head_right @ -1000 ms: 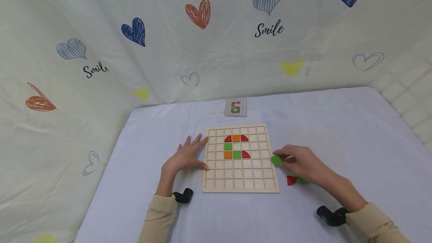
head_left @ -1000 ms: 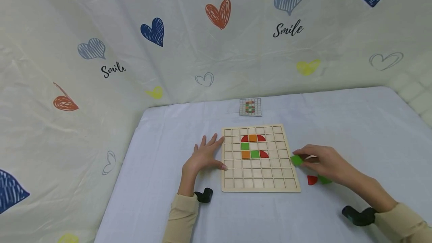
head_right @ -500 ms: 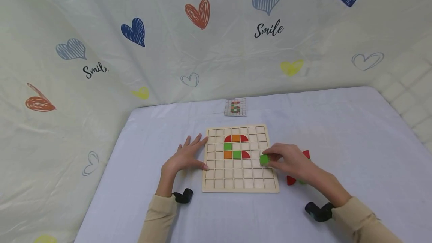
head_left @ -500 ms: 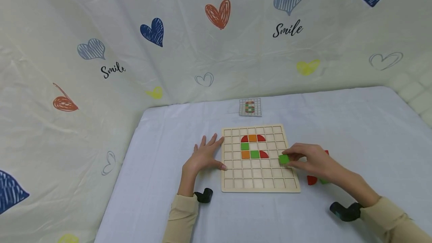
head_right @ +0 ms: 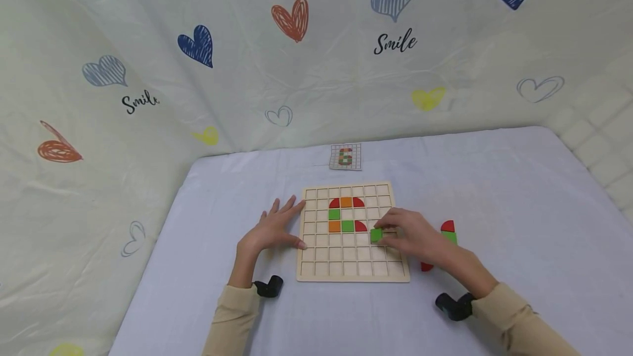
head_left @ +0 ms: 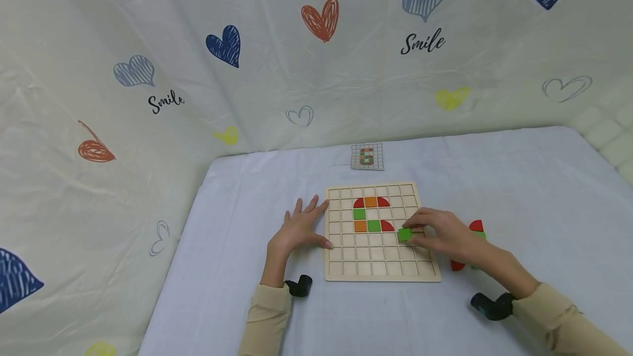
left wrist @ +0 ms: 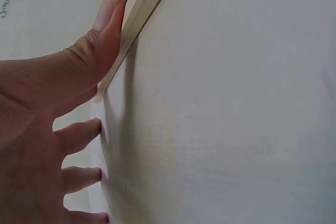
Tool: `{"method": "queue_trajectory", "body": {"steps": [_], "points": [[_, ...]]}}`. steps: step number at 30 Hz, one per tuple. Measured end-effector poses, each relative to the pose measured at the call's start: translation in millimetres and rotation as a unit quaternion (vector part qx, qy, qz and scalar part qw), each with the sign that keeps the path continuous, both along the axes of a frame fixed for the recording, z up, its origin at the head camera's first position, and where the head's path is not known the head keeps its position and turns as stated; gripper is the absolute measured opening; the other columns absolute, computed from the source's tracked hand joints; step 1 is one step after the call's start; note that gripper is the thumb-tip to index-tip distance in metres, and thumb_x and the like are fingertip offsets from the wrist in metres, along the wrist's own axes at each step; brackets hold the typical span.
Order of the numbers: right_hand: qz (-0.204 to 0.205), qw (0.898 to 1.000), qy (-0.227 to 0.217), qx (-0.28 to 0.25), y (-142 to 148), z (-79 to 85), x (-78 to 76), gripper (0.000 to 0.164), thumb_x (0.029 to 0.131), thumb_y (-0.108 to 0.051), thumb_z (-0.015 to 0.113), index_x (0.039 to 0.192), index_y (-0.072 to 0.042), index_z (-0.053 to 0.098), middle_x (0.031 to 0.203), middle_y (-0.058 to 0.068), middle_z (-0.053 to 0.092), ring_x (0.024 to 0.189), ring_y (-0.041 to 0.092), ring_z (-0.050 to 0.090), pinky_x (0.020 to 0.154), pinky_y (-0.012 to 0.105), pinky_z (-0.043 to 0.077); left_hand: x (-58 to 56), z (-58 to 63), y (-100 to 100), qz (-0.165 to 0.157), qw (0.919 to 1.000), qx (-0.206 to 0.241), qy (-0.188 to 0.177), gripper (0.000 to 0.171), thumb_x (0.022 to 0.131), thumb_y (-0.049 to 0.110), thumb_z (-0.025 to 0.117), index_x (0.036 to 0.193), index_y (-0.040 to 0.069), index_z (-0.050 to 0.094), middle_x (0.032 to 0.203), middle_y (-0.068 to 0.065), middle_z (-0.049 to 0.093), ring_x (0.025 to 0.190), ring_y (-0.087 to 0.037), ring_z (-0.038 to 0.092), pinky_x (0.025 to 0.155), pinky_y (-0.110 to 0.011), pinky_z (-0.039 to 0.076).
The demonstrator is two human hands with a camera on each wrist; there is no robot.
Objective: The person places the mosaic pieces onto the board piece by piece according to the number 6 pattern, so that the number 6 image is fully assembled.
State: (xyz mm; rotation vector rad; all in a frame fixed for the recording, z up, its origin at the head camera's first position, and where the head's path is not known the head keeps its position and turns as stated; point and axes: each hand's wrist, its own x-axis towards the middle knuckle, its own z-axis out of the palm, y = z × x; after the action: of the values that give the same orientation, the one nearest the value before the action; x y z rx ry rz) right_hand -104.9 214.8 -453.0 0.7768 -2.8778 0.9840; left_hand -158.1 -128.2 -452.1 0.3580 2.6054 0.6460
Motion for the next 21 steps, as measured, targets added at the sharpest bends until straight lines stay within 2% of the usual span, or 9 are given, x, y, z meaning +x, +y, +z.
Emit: {"method": "queue_trajectory", "body": {"steps": [11, 16, 21], "points": [[0.035, 0.999, -0.024, 0.003, -14.8, -3.8, -8.3, 0.026, 0.083, -0.014, 0.086, 0.107, -0.009, 0.079, 0.103, -0.003, 0.072, 0.092, 0.017, 0.065, 0.078, 0.029, 0.058, 0.4, 2.7, 1.1, 0.001, 1.0000, -0.004, -0.002, 0.108, 0.074, 0.038, 0.093, 0.163, 0.026, 0.032, 0.173, -0.003, 0.015, 0.160, -0.041, -0.002, 0.124, -0.068, 0.002], [0.034, 0.999, -0.027, 0.004, -21.5, -6.6, -10.6, 0.027, 0.081, -0.013, 0.087, 0.107, -0.008, 0.079, 0.101, -0.003, 0.071, 0.090, 0.015, 0.063, 0.077, 0.028, 0.057, -0.1, 2.8, 1.0, 0.000, 1.0000, -0.006, -0.001, 0.109, 0.074, 0.038, 0.093, 0.163, 0.026, 0.032, 0.173, -0.003, 0.015, 0.160, -0.041, -0.002, 0.124, -0.069, 0.003], [0.030, 0.999, -0.036, 0.012, -27.9, -9.1, -10.8, 0.024, 0.082, -0.012, 0.086, 0.105, -0.010, 0.079, 0.097, -0.005, 0.068, 0.084, 0.012, 0.056, 0.070, 0.024, 0.051, 0.0, 2.8, 1.3, 0.002, 1.0000, -0.005, -0.001, 0.108, 0.074, 0.038, 0.093, 0.163, 0.025, 0.033, 0.173, -0.004, 0.015, 0.160, -0.041, -0.001, 0.124, -0.069, 0.004]]}}
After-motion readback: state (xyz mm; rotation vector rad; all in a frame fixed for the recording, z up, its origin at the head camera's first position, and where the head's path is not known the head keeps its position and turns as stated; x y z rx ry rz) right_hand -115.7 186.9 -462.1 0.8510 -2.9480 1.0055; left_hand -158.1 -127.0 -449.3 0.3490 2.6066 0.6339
